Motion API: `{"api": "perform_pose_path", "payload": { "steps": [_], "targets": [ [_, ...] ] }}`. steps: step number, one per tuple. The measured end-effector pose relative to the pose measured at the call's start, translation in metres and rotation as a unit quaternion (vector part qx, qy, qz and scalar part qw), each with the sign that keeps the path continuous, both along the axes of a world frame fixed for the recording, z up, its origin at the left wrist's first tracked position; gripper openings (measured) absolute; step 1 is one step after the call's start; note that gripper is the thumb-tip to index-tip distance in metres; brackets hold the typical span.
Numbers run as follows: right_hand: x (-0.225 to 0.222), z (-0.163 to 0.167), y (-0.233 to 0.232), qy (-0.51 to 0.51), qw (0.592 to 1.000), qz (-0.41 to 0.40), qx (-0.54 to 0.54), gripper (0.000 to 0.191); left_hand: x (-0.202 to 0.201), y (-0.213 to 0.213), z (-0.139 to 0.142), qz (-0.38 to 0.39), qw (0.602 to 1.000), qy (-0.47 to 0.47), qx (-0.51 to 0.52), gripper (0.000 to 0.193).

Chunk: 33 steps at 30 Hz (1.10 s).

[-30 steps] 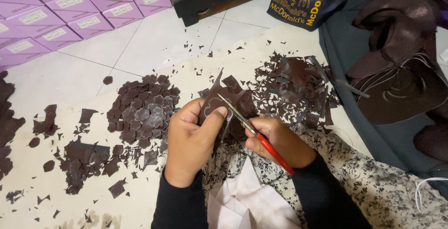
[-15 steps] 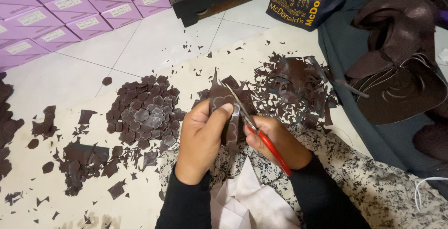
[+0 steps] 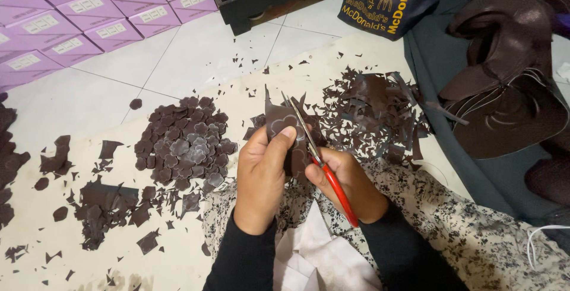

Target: The person uses red-handled scissors to cut flower-shaped pieces from a strip of dark brown material. They hold the material with their left hand and cut with their right, placing the finished pieces into a growing pile on the floor.

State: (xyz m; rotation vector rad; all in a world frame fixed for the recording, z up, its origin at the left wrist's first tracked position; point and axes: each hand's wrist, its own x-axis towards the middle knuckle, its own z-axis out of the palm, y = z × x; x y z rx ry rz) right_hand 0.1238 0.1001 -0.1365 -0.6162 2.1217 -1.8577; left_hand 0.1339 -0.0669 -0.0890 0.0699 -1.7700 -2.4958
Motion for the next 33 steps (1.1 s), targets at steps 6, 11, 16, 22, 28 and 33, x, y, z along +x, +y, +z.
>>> {"api": "perform_pose_path", "payload": {
  "steps": [6, 11, 16, 22, 28, 33],
  "targets": [
    [-0.003, -0.006, 0.004, 0.019, 0.998, -0.011, 0.055, 0.047, 0.000, -0.005, 0.000, -0.011, 1.000, -0.013, 0.008, 0.023],
    [-0.004, -0.002, 0.008, 0.015, 0.996, -0.005, 0.083, 0.044, -0.001, -0.014, -0.005, -0.008, 0.999, -0.025, -0.022, 0.020],
    [-0.007, 0.002, 0.003, 0.092, 0.986, -0.052, 0.128, 0.047, -0.015, -0.011, -0.027, 0.098, 0.976, 0.038, -0.188, 0.027],
    [-0.007, 0.008, -0.004, 0.211, 0.945, -0.167, 0.187, 0.047, -0.035, -0.015, -0.066, -0.096, 0.924, -0.114, -0.352, 0.064],
    [0.001, 0.008, -0.008, 0.073, 0.994, -0.079, 0.001, 0.033, -0.032, 0.008, -0.094, -0.223, 0.972, 0.079, -0.003, 0.066],
    [0.005, -0.003, -0.017, -0.032, 0.997, -0.069, -0.031, 0.037, -0.023, 0.022, -0.088, -0.043, 0.980, 0.125, 0.149, 0.038]
  ]
}}
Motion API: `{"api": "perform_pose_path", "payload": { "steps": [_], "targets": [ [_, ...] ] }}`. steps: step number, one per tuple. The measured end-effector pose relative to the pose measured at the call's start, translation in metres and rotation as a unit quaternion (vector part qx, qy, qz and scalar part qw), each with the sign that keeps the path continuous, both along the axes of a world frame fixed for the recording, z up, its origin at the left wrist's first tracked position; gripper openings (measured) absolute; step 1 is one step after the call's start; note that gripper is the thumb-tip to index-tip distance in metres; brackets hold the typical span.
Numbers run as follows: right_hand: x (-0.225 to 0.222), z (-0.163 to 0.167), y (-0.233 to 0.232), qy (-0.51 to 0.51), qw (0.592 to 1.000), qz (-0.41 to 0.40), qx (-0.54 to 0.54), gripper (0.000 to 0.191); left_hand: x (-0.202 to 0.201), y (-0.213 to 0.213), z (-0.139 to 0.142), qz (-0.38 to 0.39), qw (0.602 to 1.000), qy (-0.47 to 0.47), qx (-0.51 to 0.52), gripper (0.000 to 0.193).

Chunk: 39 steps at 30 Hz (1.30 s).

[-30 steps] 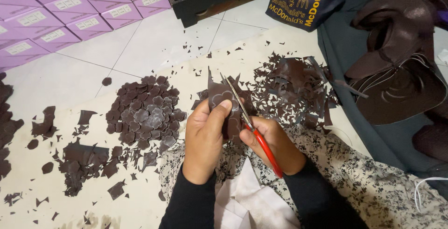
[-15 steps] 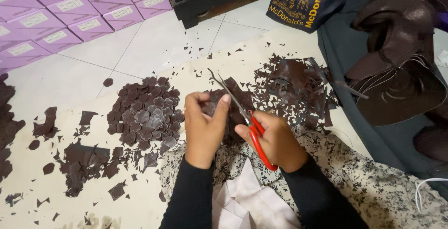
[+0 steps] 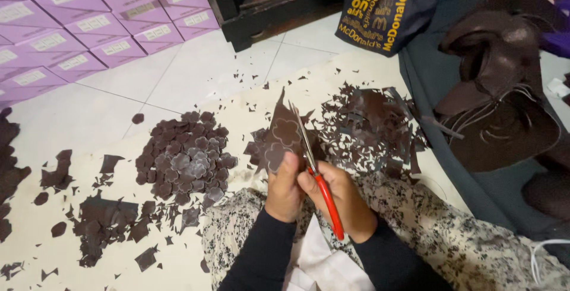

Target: The person uses red-handled scissors to cut flower-shaped pieces from a strip of dark brown material. They hold the material with their left hand and cut with their right, placing the finished pieces into a growing pile on the floor.

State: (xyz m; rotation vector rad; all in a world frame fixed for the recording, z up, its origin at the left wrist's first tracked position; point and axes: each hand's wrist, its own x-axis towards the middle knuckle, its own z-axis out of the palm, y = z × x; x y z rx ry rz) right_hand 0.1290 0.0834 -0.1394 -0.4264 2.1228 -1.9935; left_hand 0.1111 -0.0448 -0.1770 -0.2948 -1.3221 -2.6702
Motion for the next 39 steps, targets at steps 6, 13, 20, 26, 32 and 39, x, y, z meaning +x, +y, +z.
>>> {"api": "perform_pose_path", "payload": {
  "steps": [6, 13, 20, 26, 32, 39],
  "targets": [
    [0.000, -0.008, -0.008, 0.005, 1.000, 0.014, -0.020, 0.038, 0.002, 0.005, 0.033, 0.158, 0.977, -0.137, 0.040, 0.022],
    [0.001, -0.010, -0.012, -0.009, 1.000, 0.006, -0.004, 0.038, 0.007, 0.003, 0.061, 0.160, 0.968, -0.171, 0.094, 0.016],
    [0.002, -0.003, -0.014, 0.060, 0.998, -0.011, -0.023, 0.044, 0.014, 0.022, 0.061, 0.160, 0.964, -0.186, 0.106, 0.013],
    [0.002, 0.000, -0.009, 0.048, 0.999, -0.017, 0.002, 0.043, 0.014, 0.023, 0.057, 0.159, 0.959, -0.191, 0.137, 0.012],
    [-0.006, -0.012, -0.001, 0.051, 0.998, 0.014, 0.015, 0.040, 0.011, 0.009, 0.061, 0.185, 0.962, -0.183, 0.081, 0.011],
    [-0.016, -0.024, 0.009, 0.013, 0.998, 0.024, 0.050, 0.038, 0.006, -0.009, 0.064, 0.184, 0.969, -0.163, -0.017, 0.014]
  ]
}}
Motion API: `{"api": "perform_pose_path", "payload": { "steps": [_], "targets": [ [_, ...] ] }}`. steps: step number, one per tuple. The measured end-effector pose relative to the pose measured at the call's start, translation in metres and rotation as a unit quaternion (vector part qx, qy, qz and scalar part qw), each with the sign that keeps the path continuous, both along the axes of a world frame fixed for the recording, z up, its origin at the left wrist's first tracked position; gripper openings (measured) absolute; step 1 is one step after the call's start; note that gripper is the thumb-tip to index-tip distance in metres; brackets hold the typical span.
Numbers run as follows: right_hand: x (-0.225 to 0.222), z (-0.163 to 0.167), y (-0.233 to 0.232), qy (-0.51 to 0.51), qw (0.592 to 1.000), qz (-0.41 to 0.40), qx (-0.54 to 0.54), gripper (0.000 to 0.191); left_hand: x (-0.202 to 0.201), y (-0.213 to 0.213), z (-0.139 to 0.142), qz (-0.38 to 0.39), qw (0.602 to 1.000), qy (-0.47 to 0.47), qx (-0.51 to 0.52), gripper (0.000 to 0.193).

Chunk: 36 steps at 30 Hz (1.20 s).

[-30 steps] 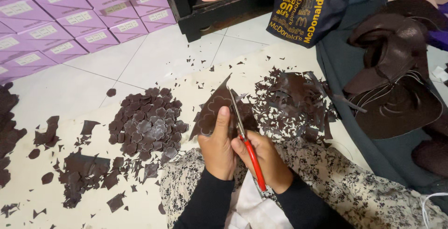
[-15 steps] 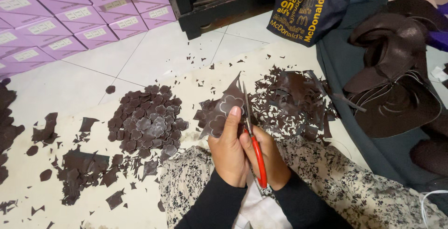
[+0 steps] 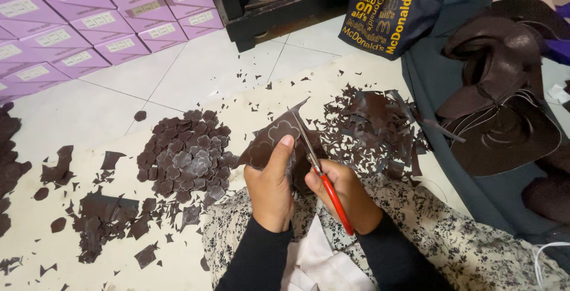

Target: The person uses red-handled scissors to cut flower-shaped pieces from a strip of dark brown material. They hold the material with their left hand and cut with their right, placing the finished pieces into a growing pile on the floor.

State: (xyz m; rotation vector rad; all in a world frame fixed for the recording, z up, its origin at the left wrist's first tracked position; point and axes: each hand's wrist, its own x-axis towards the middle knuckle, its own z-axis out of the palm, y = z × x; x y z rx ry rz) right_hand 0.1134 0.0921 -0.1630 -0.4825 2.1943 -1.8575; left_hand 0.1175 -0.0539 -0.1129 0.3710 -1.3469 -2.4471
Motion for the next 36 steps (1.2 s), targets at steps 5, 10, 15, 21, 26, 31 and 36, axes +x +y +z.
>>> {"api": "perform_pose_path", "payload": {
  "steps": [5, 10, 15, 21, 26, 31, 36],
  "targets": [
    [0.002, 0.001, 0.001, 0.040, 0.998, -0.009, 0.047, 0.044, 0.000, -0.004, 0.000, -0.011, 1.000, 0.004, 0.003, 0.013],
    [0.002, 0.003, 0.001, 0.038, 0.998, -0.009, 0.054, 0.043, 0.000, -0.011, 0.002, -0.016, 1.000, 0.011, -0.023, 0.011],
    [0.000, 0.003, 0.007, -0.006, 0.998, 0.033, 0.053, 0.043, 0.002, -0.027, 0.010, -0.050, 0.989, -0.009, -0.139, 0.010],
    [0.002, 0.002, 0.005, 0.007, 0.999, 0.035, 0.037, 0.042, 0.006, -0.031, 0.012, -0.068, 0.986, -0.009, -0.149, 0.010],
    [0.004, 0.002, 0.004, -0.005, 0.999, 0.037, 0.003, 0.043, 0.000, -0.019, 0.003, -0.062, 0.997, 0.014, 0.045, 0.004],
    [0.004, 0.002, 0.005, -0.035, 0.998, 0.051, -0.016, 0.042, 0.002, -0.020, 0.001, -0.049, 0.999, 0.009, -0.015, 0.007],
    [0.003, 0.002, 0.007, -0.014, 0.998, 0.059, 0.009, 0.042, 0.007, -0.031, 0.009, -0.063, 0.984, 0.035, -0.162, 0.005]
  ]
}}
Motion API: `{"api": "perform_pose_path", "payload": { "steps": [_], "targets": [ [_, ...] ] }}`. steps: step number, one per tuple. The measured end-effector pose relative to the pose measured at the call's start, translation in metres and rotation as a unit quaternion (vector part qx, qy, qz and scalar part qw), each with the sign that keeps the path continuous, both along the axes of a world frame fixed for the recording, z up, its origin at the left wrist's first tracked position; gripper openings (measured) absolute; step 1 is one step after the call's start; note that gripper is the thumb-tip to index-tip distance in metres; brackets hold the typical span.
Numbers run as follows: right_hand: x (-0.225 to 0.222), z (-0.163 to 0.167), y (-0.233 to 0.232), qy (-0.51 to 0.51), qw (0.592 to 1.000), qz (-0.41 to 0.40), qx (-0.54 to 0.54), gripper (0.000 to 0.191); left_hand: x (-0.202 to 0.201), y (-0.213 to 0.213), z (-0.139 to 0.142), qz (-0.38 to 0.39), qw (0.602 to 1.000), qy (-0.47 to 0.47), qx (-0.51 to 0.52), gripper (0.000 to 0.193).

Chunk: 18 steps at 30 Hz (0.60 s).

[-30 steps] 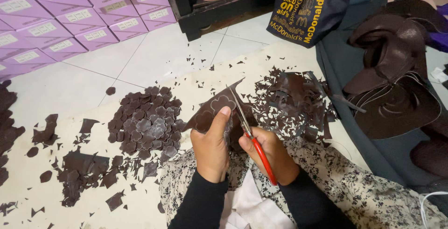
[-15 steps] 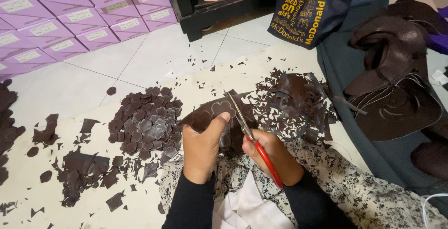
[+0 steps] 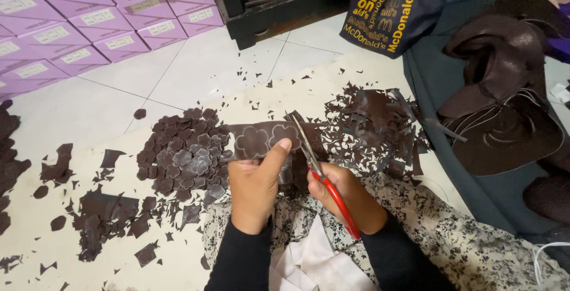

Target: The person uses red-handled scissors to cut flower-shaped pieces from a strip of dark brown material. They hold the material with their left hand and cut with their right, placing the finished pieces into a growing pile on the floor.

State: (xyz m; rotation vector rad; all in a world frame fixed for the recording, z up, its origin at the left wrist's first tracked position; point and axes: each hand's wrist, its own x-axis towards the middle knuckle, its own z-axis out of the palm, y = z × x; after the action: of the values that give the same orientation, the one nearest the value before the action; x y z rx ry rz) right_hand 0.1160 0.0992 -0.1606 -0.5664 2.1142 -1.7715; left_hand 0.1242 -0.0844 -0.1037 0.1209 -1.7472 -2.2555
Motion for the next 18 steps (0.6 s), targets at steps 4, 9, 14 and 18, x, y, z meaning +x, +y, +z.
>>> {"api": "perform_pose_path", "payload": {
  "steps": [4, 9, 14, 18],
  "targets": [
    [0.000, 0.002, 0.002, -0.011, 1.000, 0.004, 0.007, 0.042, 0.000, -0.003, 0.004, -0.004, 0.999, -0.032, 0.016, 0.009],
    [-0.001, 0.003, 0.000, -0.049, 0.999, -0.002, 0.011, 0.042, 0.001, -0.007, -0.002, 0.006, 0.999, -0.046, 0.004, 0.015],
    [0.001, 0.005, -0.002, -0.052, 0.999, 0.010, 0.010, 0.042, 0.002, -0.011, -0.009, 0.009, 1.000, -0.023, 0.005, 0.028],
    [0.002, 0.006, -0.001, -0.034, 0.999, 0.007, 0.036, 0.043, 0.003, -0.012, -0.010, -0.009, 0.999, -0.006, 0.034, 0.013]
  ]
}}
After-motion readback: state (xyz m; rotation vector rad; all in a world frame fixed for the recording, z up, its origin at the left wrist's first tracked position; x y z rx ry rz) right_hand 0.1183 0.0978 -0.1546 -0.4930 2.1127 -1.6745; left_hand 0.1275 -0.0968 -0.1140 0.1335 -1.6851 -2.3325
